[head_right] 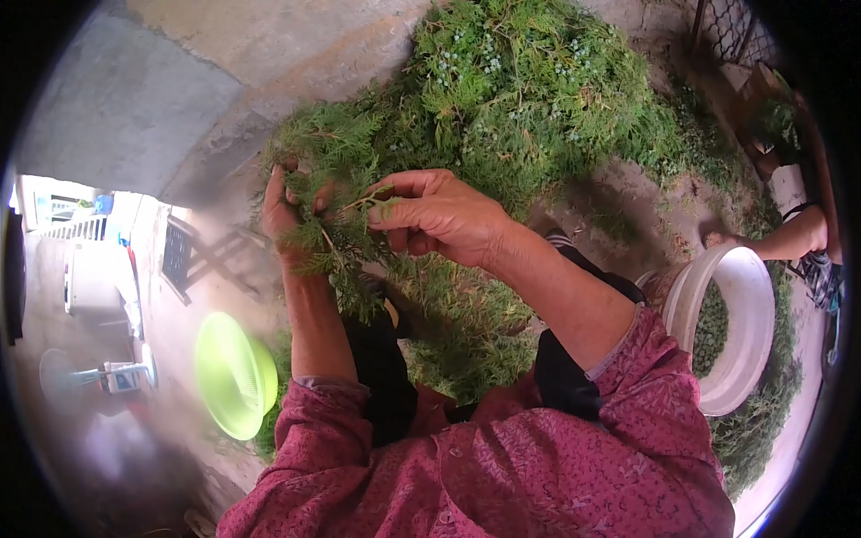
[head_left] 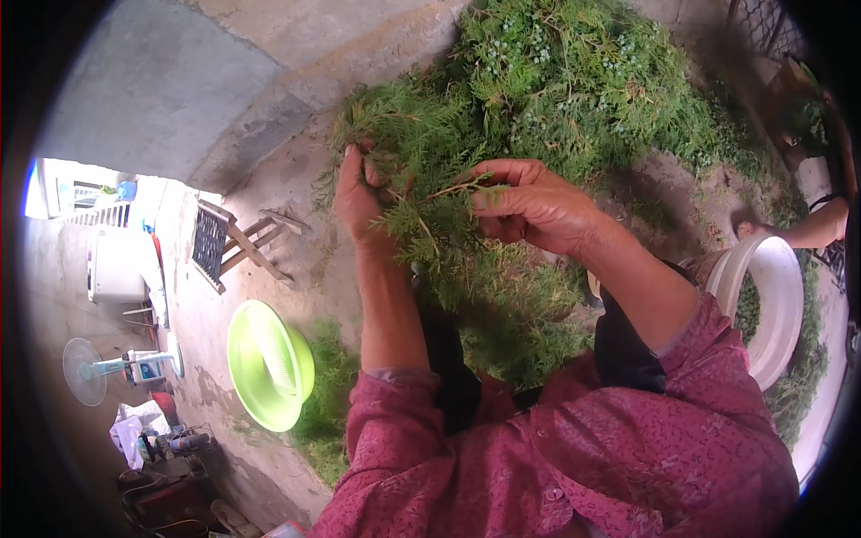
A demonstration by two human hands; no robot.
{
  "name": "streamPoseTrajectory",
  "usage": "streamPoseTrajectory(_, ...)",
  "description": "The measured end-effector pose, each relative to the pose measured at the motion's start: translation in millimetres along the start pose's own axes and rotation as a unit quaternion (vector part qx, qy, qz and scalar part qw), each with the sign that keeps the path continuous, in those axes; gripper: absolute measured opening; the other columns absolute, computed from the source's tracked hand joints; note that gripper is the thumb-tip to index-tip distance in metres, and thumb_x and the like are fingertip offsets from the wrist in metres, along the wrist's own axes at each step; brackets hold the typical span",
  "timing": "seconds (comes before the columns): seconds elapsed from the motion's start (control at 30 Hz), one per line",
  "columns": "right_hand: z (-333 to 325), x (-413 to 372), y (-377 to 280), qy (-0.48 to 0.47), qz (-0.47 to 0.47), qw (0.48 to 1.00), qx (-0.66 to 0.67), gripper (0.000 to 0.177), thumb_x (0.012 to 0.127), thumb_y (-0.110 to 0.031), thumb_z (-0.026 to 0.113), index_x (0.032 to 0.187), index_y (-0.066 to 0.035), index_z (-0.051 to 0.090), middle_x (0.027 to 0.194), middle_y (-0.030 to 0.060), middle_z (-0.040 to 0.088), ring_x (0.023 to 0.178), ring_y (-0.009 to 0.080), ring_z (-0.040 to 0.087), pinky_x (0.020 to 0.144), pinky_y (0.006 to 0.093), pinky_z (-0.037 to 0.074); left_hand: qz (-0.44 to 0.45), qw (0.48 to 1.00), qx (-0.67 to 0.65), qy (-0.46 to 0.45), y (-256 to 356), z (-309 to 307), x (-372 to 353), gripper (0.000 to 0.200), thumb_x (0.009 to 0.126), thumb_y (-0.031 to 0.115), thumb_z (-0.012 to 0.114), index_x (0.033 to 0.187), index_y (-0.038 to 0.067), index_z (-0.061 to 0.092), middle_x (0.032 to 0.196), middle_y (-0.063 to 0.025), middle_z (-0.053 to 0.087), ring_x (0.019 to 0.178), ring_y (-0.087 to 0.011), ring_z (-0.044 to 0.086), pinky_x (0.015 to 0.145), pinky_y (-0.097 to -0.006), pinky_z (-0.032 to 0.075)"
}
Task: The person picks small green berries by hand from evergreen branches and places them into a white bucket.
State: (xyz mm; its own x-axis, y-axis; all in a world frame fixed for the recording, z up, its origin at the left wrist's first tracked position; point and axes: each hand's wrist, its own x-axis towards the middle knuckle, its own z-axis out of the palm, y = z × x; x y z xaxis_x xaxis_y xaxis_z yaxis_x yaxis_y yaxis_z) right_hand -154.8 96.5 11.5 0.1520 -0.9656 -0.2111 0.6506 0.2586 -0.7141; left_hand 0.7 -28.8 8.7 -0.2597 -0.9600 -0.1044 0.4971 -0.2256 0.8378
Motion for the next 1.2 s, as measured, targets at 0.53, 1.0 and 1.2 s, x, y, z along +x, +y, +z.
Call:
streamPoseTrajectory(0.53,-10,-23,-15,-0.139,0.022,0.99,0.003,0.025,0.071,-0.018,0.058,0.087,0.001,0.06,0.071,0.0087,0.058,0.046,0.0097,0.048,0.037,0.0183,0.032,0.042,0.998,0.015,-0.041,22,-10,-1,0.025,0.09,0.029,0.04,0.09,0.006,0.05,0.051,0.0044,0.036,0.046,-0.0119,0.039,0.045,-0.0258,0.035)
streamPoseTrajectory(1.0,-40,-22,-64,0.136,-0.24,0.959,-0.059,0.031,0.083,-0.03,0.059,0.095,-0.001,0.06,0.061,-0.0012,0.049,0.046,0.003,0.04,0.037,0.0152,0.028,-0.019,0.958,0.135,-0.25,6,8,-30,0.022,0.082,0.021,0.05,0.091,0.002,0.052,0.054,-0.0034,0.046,0.046,-0.0153,0.042,0.047,-0.0262,0.033)
streamPoseTrajectory(1.2,-26,-13,-55,0.041,-0.06,0.927,-0.368,0.031,0.072,-0.027,0.072,0.094,-0.006,0.065,0.064,-0.002,0.056,0.051,0.0044,0.043,0.045,0.0209,0.038,-0.113,0.927,0.184,-0.308,6,5,-28,0.026,0.078,0.02,0.056,0.097,0.003,0.054,0.066,-0.005,0.053,0.053,-0.0137,0.045,0.049,-0.0249,0.034)
